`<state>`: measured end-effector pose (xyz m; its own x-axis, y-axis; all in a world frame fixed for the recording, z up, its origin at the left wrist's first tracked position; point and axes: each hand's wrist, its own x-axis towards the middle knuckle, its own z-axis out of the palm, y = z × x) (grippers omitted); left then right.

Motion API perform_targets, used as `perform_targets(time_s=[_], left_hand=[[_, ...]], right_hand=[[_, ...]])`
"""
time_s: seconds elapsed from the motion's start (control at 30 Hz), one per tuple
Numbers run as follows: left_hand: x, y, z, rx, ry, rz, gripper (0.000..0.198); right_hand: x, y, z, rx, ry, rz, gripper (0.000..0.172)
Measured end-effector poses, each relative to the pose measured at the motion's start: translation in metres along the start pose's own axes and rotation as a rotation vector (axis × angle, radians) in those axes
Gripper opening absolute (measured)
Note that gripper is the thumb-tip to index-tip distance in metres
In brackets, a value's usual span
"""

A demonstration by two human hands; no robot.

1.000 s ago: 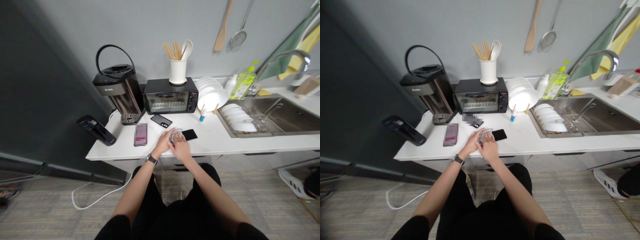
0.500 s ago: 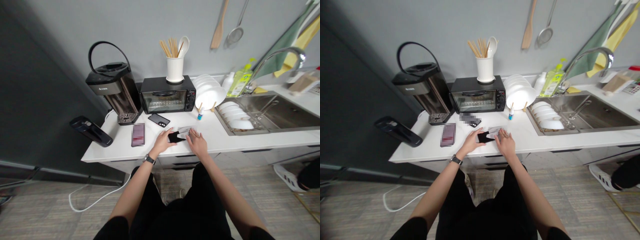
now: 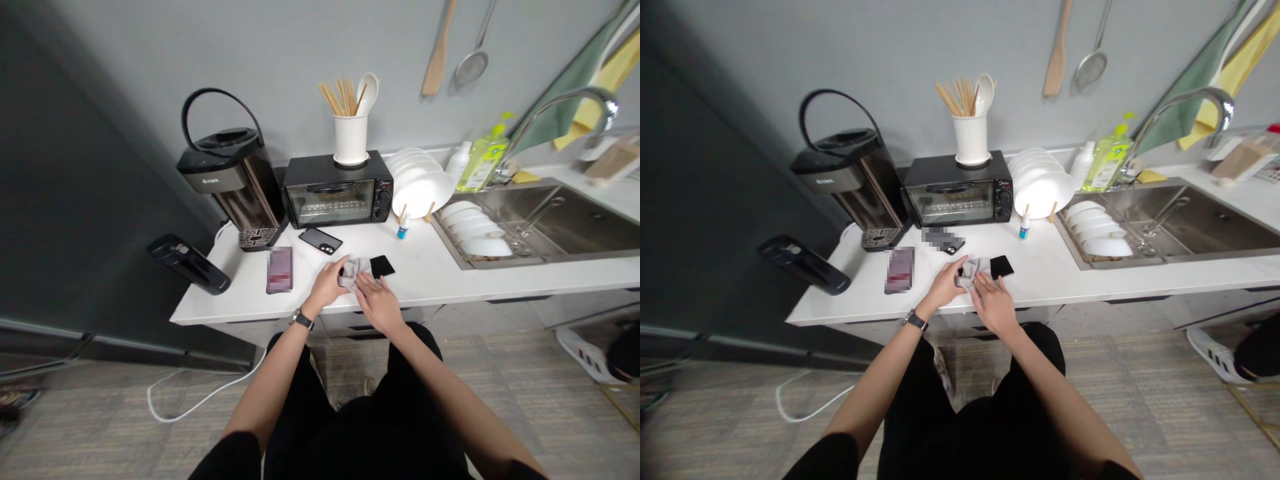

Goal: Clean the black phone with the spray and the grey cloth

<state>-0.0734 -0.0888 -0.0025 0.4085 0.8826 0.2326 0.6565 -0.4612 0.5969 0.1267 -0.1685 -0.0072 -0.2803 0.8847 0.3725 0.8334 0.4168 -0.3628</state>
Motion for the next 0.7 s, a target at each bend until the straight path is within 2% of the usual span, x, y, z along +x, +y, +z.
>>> perform_targets(time_s=[0.1,0.17,0.27,0.4,0.5,0.53,0.6,0.67,0.7], left_hand=[[0.002,0.001,0.0,-0.028,0.002,0.026,0.102],[0.003,0.002,0.001,-0.04,0.005,0.039,0.101],[0.004,0.001,0.002,-0.031,0.018,0.028,0.098],[0.001,0.0,0.002,0.003,0.015,0.02,0.09],[0.0,0.001,0.001,0.015,0.004,0.013,0.093],[0.0,0.001,0.001,0.008,0.003,0.013,0.095],[0.001,0.002,0.0,-0.012,0.002,0.03,0.099],[0.003,0.003,0.0,-0.027,0.002,0.056,0.1],[0.003,0.002,0.0,-0.028,0.003,0.061,0.099]], right_hand=[[0.007,0.037,-0.015,-0.069,0.036,0.102,0.049],[0.019,0.047,-0.018,-0.11,0.05,0.167,0.05],[0.034,0.03,-0.009,-0.131,0.048,0.171,0.053],[0.027,-0.009,0.007,-0.08,-0.017,-0.015,0.055],[0.017,0.003,-0.001,-0.033,-0.073,-0.148,0.055],[0.015,0.015,-0.006,-0.038,-0.076,-0.132,0.054],[0.017,0.035,-0.015,-0.082,-0.023,0.003,0.054],[0.019,0.038,-0.014,-0.132,0.039,0.128,0.057],[0.02,0.032,-0.011,-0.138,0.058,0.143,0.061]])
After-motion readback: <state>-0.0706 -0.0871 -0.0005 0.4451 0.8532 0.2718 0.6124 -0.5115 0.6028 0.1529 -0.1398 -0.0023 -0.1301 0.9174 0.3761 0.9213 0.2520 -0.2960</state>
